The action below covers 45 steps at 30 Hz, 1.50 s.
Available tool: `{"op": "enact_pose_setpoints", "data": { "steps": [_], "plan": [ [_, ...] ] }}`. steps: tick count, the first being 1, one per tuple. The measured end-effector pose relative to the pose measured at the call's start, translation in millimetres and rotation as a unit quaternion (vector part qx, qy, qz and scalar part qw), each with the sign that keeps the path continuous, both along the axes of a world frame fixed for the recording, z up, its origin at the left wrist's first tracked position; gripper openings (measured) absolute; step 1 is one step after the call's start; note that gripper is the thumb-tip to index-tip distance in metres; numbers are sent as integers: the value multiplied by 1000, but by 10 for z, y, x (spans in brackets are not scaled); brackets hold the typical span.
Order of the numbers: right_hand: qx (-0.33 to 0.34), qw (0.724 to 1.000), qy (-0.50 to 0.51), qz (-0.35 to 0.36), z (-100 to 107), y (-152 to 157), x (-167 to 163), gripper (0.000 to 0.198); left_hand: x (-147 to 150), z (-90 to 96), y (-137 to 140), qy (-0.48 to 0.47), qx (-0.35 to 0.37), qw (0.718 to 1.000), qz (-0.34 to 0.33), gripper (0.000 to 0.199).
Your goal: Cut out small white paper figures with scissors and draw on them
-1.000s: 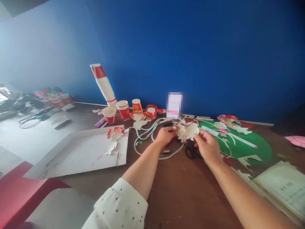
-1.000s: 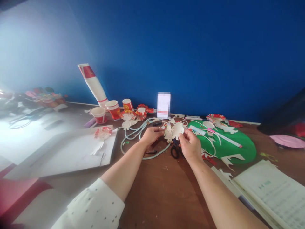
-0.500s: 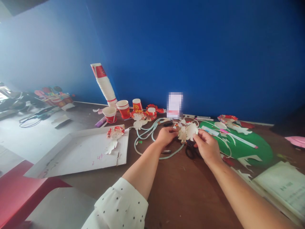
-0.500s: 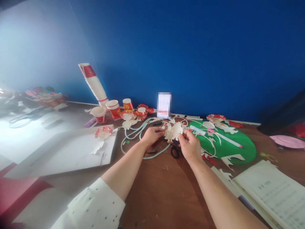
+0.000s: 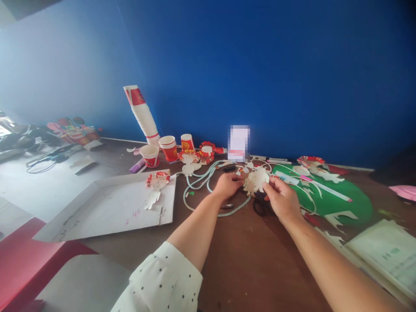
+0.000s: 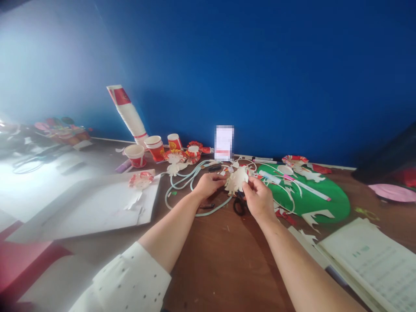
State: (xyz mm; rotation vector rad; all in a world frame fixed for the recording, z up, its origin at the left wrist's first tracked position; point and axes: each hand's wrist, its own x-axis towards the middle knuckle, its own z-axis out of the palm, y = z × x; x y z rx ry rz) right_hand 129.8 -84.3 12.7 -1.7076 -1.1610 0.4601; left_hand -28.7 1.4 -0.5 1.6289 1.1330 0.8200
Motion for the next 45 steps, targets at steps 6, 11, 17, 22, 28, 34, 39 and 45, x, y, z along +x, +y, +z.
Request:
{"op": "enact_pose_setpoints", "data": {
  "steps": [6, 11, 17, 22, 28, 34, 39, 45],
  "plan": [
    [-9, 1000, -1, -4, 13, -7, -12, 48, 1, 6, -15, 13, 0, 1000, -4, 28],
    [-10, 1000, 2, -1, 20, -11, -18, 45, 1, 30, -25, 32, 15, 999, -11, 27],
    [0, 1000, 8, 5, 23, -10, -24, 43, -4, 48, -30, 61, 43, 997, -24, 25],
    [0, 1000, 25, 16, 27, -9, -31, 45, -5, 50, -34, 64, 49, 996, -26, 26],
    [-2, 999, 29, 17, 12, -4, -17, 43, -6, 55, -35, 66, 49, 996, -25, 26],
    [-9, 999, 32, 1, -18, 4, 5, 42, -7, 77, -49, 72, 53, 996, -25, 26],
    [-20, 999, 26, -4, -5, 3, 4, 38, -9, 59, -38, 74, 58, 995, -28, 27],
    [-20, 999, 24, -4, 0, 2, 3, 37, -10, 42, -29, 77, 62, 995, -34, 27]
  ]
}}
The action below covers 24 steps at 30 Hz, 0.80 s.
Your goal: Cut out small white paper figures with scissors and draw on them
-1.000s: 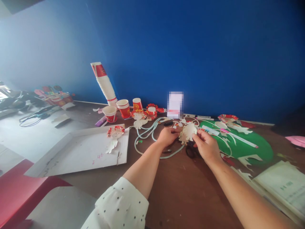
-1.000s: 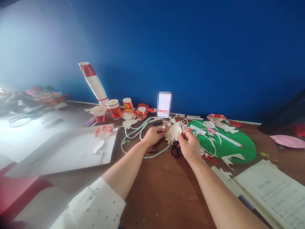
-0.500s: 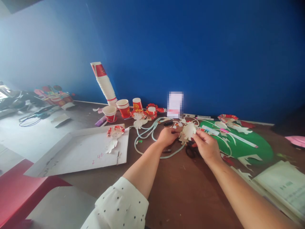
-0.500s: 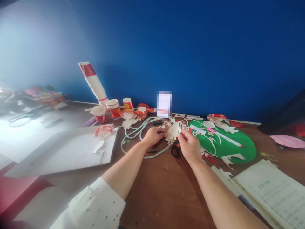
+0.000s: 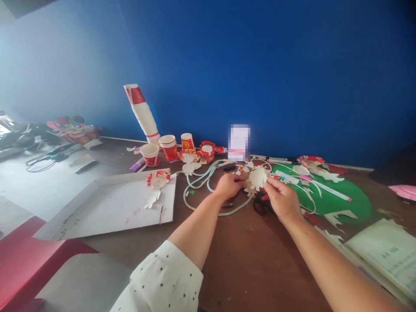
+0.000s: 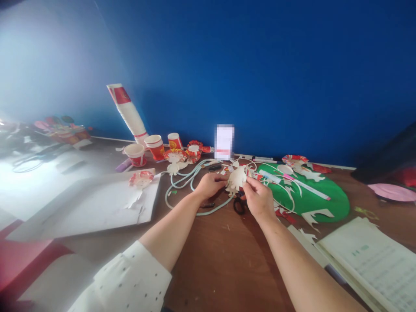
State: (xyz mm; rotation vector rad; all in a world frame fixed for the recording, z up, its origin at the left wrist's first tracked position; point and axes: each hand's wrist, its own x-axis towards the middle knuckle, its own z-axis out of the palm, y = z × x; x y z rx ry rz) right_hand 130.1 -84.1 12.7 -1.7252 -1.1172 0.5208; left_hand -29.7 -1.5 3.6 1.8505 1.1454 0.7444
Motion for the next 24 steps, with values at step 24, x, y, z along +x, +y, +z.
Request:
{"op": "enact_pose_setpoints", "data": {
  "steps": [24],
  "plan": [
    [18, 1000, -15, 16, 26, -17, -14, 32, 3, -8, -8, 1, 4, 1000, 5, 27]
  ]
}}
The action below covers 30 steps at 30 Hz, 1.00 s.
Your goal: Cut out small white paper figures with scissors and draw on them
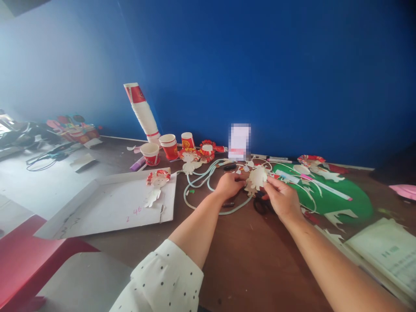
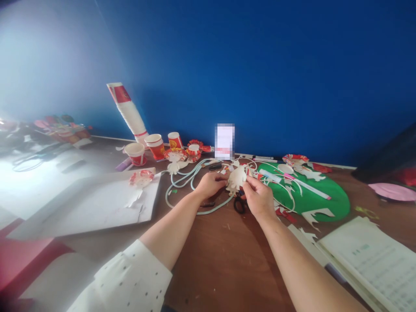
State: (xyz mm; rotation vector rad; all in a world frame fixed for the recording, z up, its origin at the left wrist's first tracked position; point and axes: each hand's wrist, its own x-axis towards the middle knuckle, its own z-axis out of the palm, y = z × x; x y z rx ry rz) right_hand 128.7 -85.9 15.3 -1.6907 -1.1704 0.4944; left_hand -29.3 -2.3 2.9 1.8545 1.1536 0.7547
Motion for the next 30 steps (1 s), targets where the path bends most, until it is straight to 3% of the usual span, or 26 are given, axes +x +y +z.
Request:
{"op": "enact_pose_setpoints", "data": {
  "steps": [10, 20, 30],
  "plan": [
    [-8, 1000, 2, -2, -14, 7, -1, 37, 0, 28, -8, -8, -9, 1000, 4, 25],
    [16, 998, 28, -62, -4, 7, 2, 46, -12, 7, 55, -121, -135, 983, 44, 31],
    [17, 998, 36, -54, 17, -3, -5, 44, -15, -14, 74, -160, -153, 974, 41, 32]
  ]
}}
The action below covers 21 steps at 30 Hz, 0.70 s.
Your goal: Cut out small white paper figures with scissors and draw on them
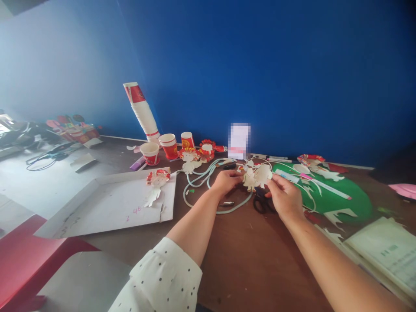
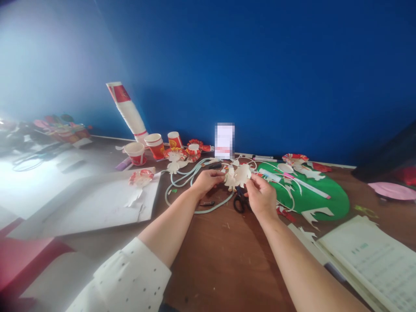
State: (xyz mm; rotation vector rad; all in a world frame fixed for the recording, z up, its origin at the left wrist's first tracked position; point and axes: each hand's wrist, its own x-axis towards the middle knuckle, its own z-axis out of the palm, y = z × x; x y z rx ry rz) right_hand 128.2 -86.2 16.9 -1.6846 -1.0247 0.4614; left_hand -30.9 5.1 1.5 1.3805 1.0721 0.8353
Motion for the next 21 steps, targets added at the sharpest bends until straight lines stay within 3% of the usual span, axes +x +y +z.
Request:
{"op": "enact_pose_setpoints", "data": {
  "steps": [11, 21],
  "plan": [
    [4, 1000, 1, 13, -40, 21, 22, 40, -2, 31, -18, 5, 4, 1000, -3, 29],
    [1, 997, -57, 49, -119, 46, 61, 41, 7, 50, -59, 8, 17, 1000, -16, 29]
  ]
}}
